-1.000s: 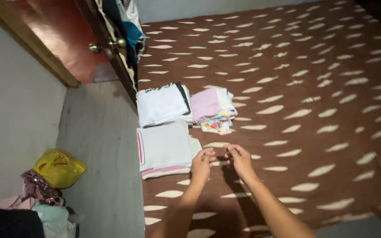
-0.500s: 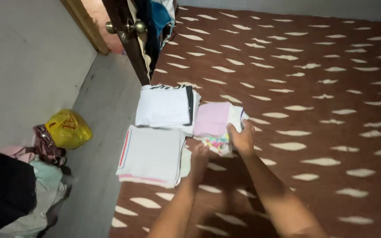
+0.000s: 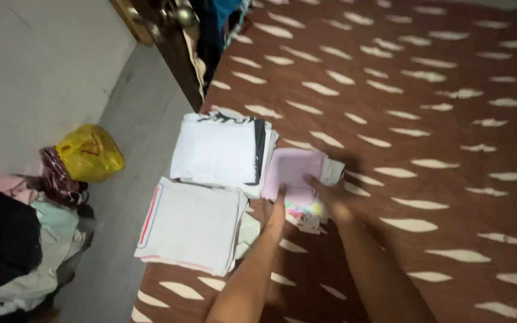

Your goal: Arrange pillows and bolsters on a bed and move folded clothing into storage.

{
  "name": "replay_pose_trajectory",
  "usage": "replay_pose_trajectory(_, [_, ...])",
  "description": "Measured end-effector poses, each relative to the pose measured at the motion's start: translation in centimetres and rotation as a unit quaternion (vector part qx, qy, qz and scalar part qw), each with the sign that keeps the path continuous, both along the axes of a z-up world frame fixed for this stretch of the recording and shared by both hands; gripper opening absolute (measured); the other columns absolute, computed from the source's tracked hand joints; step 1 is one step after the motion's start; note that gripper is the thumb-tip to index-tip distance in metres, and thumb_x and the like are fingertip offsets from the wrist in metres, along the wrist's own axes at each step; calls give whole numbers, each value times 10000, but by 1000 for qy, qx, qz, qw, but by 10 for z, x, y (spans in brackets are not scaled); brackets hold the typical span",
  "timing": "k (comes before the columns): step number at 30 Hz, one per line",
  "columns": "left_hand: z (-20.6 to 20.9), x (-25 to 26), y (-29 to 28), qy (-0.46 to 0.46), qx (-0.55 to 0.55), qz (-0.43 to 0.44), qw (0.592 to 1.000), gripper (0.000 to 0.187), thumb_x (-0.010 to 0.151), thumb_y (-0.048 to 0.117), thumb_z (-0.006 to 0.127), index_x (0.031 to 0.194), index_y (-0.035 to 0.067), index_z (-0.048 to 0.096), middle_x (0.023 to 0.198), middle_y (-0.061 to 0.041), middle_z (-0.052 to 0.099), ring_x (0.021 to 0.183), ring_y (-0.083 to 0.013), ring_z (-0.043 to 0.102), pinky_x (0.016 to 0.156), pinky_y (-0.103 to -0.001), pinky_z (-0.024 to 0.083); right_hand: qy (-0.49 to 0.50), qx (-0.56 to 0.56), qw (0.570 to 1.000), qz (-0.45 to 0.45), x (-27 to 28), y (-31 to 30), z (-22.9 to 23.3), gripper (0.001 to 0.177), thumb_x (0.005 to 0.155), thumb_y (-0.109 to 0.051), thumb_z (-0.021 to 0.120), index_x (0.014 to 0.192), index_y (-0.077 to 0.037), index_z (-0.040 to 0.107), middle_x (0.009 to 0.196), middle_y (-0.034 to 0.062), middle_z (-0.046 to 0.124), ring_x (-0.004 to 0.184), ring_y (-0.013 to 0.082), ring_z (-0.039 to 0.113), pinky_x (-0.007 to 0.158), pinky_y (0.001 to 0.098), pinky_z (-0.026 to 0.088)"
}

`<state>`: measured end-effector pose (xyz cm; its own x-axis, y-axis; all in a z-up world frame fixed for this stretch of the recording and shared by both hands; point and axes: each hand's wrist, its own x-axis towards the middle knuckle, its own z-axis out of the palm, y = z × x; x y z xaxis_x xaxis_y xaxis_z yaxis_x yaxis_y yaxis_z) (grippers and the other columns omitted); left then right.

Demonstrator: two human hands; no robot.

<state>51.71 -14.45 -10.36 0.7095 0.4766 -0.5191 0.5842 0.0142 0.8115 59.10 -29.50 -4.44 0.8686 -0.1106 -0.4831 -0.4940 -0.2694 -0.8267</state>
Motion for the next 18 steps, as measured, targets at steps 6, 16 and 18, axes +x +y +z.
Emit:
replay_pose_trajectory(6, [12, 8, 9, 42, -59, -23, 997, 1186, 697, 790, 634, 1537, 5, 347, 1553, -282, 419, 1399, -463, 433, 1157, -559, 339, 180, 34, 983, 20, -1, -28, -35, 1015, 716, -647, 753, 1496, -62, 470, 1517, 260, 505, 1395, 447, 470, 1143, 631, 353])
replay_pose_trajectory(16, [3, 13, 25, 92, -202, -78, 972, 1292, 680, 762, 726, 1521, -135, 328, 1547, -345, 388, 1459, -411, 369, 1193, -538, 299, 181, 142, 973, -32, -13, -42, -44, 1099, 688, -625, 769, 1540, -57, 369, 1484, 345, 491, 1327, 519, 516, 1082, 668, 411])
replay_pose_trajectory(18, [8, 8, 23, 83, -205, -77, 972, 1242, 681, 744, 731, 1516, -100, 365, 1538, -306, 417, 1450, -388, 385, 1184, -525, 306, 196, 102, 975, -26, -15, -43, -43, 1082, 729, -626, 763, 1564, -84, 340, 1504, 312, 441, 1351, 485, 450, 1091, 677, 347])
